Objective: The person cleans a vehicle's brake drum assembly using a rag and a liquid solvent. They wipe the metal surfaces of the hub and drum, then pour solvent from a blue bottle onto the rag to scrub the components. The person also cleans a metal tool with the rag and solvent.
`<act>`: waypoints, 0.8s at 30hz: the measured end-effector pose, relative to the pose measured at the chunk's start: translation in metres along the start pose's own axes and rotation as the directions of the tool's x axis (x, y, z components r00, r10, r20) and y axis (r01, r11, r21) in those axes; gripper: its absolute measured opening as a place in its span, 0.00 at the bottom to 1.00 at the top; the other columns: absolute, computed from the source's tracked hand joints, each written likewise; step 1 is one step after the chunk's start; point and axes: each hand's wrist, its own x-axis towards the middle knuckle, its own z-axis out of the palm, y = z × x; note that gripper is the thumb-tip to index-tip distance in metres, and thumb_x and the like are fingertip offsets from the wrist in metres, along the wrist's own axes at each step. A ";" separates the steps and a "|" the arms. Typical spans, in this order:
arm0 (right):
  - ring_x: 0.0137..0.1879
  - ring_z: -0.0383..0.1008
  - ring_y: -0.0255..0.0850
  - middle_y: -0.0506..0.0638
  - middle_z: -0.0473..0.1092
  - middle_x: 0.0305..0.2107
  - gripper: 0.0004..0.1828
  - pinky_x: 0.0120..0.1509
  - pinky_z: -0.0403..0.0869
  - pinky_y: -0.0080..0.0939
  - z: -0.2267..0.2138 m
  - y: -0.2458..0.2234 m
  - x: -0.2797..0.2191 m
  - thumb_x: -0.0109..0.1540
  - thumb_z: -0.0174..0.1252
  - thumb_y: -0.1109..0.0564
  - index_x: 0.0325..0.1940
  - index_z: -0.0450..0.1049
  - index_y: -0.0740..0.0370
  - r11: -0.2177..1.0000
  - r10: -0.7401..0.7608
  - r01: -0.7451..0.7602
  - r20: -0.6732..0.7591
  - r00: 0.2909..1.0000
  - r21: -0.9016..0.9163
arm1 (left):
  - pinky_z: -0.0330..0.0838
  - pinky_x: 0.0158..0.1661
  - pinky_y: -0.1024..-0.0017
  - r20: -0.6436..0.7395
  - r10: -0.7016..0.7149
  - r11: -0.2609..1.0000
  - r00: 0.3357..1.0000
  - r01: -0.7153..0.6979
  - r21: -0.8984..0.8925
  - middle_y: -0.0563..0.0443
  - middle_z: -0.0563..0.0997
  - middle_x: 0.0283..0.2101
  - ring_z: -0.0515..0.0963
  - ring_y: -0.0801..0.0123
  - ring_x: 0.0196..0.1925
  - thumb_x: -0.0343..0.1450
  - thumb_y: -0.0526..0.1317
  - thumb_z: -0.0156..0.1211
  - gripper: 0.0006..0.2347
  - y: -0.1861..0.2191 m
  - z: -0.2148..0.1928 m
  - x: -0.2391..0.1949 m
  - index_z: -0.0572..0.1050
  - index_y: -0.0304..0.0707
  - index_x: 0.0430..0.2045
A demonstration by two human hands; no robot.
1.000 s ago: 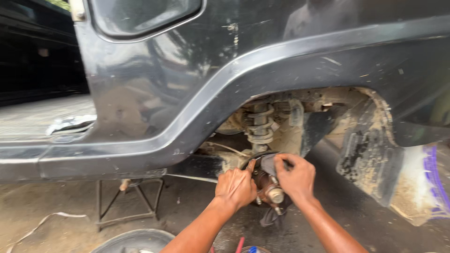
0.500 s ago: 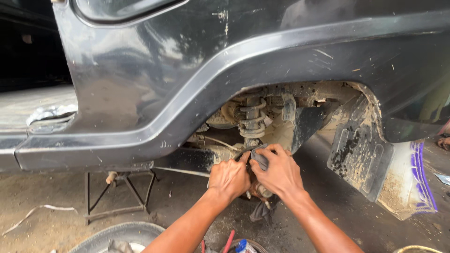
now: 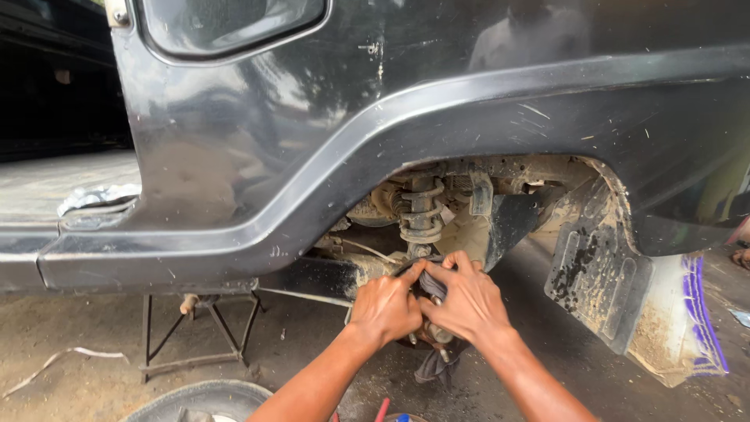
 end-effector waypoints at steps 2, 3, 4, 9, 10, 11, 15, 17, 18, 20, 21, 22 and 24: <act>0.53 0.75 0.56 0.53 0.66 0.55 0.35 0.60 0.75 0.52 -0.008 -0.007 -0.005 0.51 0.65 0.39 0.62 0.74 0.45 0.996 0.084 -0.084 0.008 0.996 0.001 | 0.79 0.42 0.50 -0.042 0.014 0.999 0.999 -0.012 0.053 0.27 0.81 0.29 0.84 0.39 0.34 0.65 0.40 0.56 0.29 0.000 0.007 0.008 0.66 0.42 0.66; 0.55 0.75 0.56 0.52 0.67 0.56 0.36 0.61 0.75 0.51 -0.011 -0.009 -0.007 0.49 0.66 0.39 0.61 0.75 0.44 0.996 0.090 -0.090 -0.027 0.996 0.010 | 0.78 0.43 0.51 -0.059 0.047 0.998 0.997 -0.044 0.045 0.27 0.81 0.30 0.84 0.39 0.34 0.64 0.39 0.56 0.30 -0.003 0.010 0.012 0.66 0.41 0.65; 0.56 0.74 0.57 0.52 0.68 0.57 0.36 0.62 0.74 0.49 -0.014 -0.012 -0.010 0.48 0.67 0.40 0.61 0.76 0.44 0.995 0.103 -0.102 -0.060 0.993 0.021 | 0.78 0.44 0.51 -0.069 0.083 0.996 0.994 -0.080 0.039 0.27 0.81 0.30 0.84 0.39 0.35 0.63 0.38 0.56 0.30 -0.006 0.013 0.014 0.67 0.40 0.65; 0.51 0.80 0.54 0.58 0.77 0.46 0.29 0.58 0.77 0.48 -0.017 -0.014 -0.002 0.53 0.66 0.37 0.57 0.80 0.46 0.877 0.404 -0.386 -0.004 0.915 0.285 | 0.76 0.47 0.50 -0.016 0.076 0.993 0.997 -0.078 -0.087 0.30 0.82 0.33 0.82 0.38 0.39 0.57 0.36 0.59 0.35 -0.004 0.012 0.020 0.64 0.41 0.65; 0.49 0.81 0.55 0.63 0.79 0.41 0.27 0.58 0.77 0.47 -0.011 -0.012 -0.001 0.55 0.66 0.38 0.56 0.81 0.46 0.820 0.487 -0.467 0.027 0.873 0.331 | 0.76 0.46 0.51 -0.028 0.091 0.987 0.995 -0.094 -0.129 0.31 0.82 0.34 0.82 0.39 0.40 0.57 0.37 0.61 0.34 0.001 0.010 0.020 0.64 0.40 0.64; 0.46 0.82 0.52 0.59 0.80 0.38 0.24 0.55 0.77 0.46 -0.006 -0.006 -0.001 0.54 0.67 0.40 0.52 0.83 0.49 0.810 0.475 -0.413 -0.051 0.879 0.416 | 0.75 0.46 0.51 -0.041 0.105 0.979 0.994 -0.110 -0.172 0.31 0.82 0.35 0.82 0.39 0.41 0.57 0.38 0.63 0.34 0.005 0.007 0.020 0.65 0.38 0.63; 0.34 0.77 0.44 0.54 0.79 0.29 0.19 0.43 0.75 0.43 0.016 0.032 0.009 0.56 0.71 0.46 0.40 0.86 0.64 0.524 0.611 -0.450 0.048 0.790 0.724 | 0.77 0.41 0.58 0.110 0.042 0.958 0.993 -0.009 -0.287 0.37 0.85 0.30 0.85 0.49 0.34 0.58 0.33 0.56 0.35 0.012 -0.008 0.015 0.63 0.43 0.66; 0.31 0.73 0.41 0.52 0.77 0.27 0.18 0.39 0.73 0.43 0.031 0.052 0.004 0.60 0.68 0.47 0.39 0.84 0.67 0.341 0.664 -0.525 0.196 0.722 0.780 | 0.76 0.39 0.58 0.114 -0.018 0.961 0.993 0.048 -0.271 0.42 0.84 0.31 0.84 0.55 0.34 0.60 0.34 0.58 0.30 0.011 -0.007 0.015 0.67 0.42 0.62; 0.31 0.71 0.39 0.50 0.76 0.27 0.17 0.38 0.71 0.43 0.036 0.065 0.003 0.62 0.65 0.48 0.40 0.84 0.67 0.336 0.664 -0.511 0.185 0.724 0.791 | 0.77 0.39 0.58 0.091 -0.019 0.958 0.996 0.044 -0.282 0.43 0.83 0.32 0.84 0.55 0.33 0.60 0.34 0.60 0.28 0.008 -0.006 0.018 0.68 0.40 0.58; 0.33 0.69 0.37 0.48 0.75 0.29 0.19 0.38 0.69 0.42 0.043 0.088 0.001 0.65 0.59 0.47 0.44 0.82 0.66 0.262 0.647 -0.471 0.209 0.734 0.843 | 0.77 0.38 0.57 0.049 -0.025 0.952 0.998 0.039 -0.305 0.46 0.80 0.35 0.84 0.56 0.32 0.61 0.35 0.63 0.22 -0.007 0.000 0.020 0.71 0.36 0.51; 0.35 0.67 0.37 0.47 0.74 0.31 0.21 0.38 0.68 0.42 0.044 0.098 -0.001 0.67 0.56 0.45 0.47 0.80 0.66 0.189 0.626 -0.443 0.240 0.742 0.876 | 0.76 0.38 0.58 -0.033 0.040 0.939 0.999 -0.049 -0.342 0.45 0.80 0.34 0.83 0.57 0.33 0.60 0.36 0.67 0.20 -0.010 0.007 0.024 0.72 0.35 0.45; 0.37 0.66 0.36 0.47 0.73 0.33 0.22 0.39 0.67 0.41 0.045 0.100 0.000 0.68 0.53 0.43 0.49 0.79 0.65 0.112 0.593 -0.418 0.277 0.756 0.902 | 0.75 0.38 0.59 -0.118 0.090 0.922 0.989 -0.128 -0.367 0.44 0.81 0.34 0.82 0.58 0.34 0.58 0.38 0.72 0.18 -0.016 0.012 0.027 0.74 0.33 0.39; 0.40 0.67 0.36 0.46 0.73 0.39 0.21 0.42 0.68 0.41 0.047 0.090 0.004 0.66 0.51 0.44 0.54 0.75 0.60 0.221 0.532 -0.434 0.265 0.804 0.874 | 0.74 0.36 0.63 -0.156 0.076 0.857 0.985 -0.145 -0.494 0.44 0.81 0.31 0.81 0.61 0.32 0.57 0.39 0.75 0.15 -0.022 0.023 0.034 0.75 0.32 0.30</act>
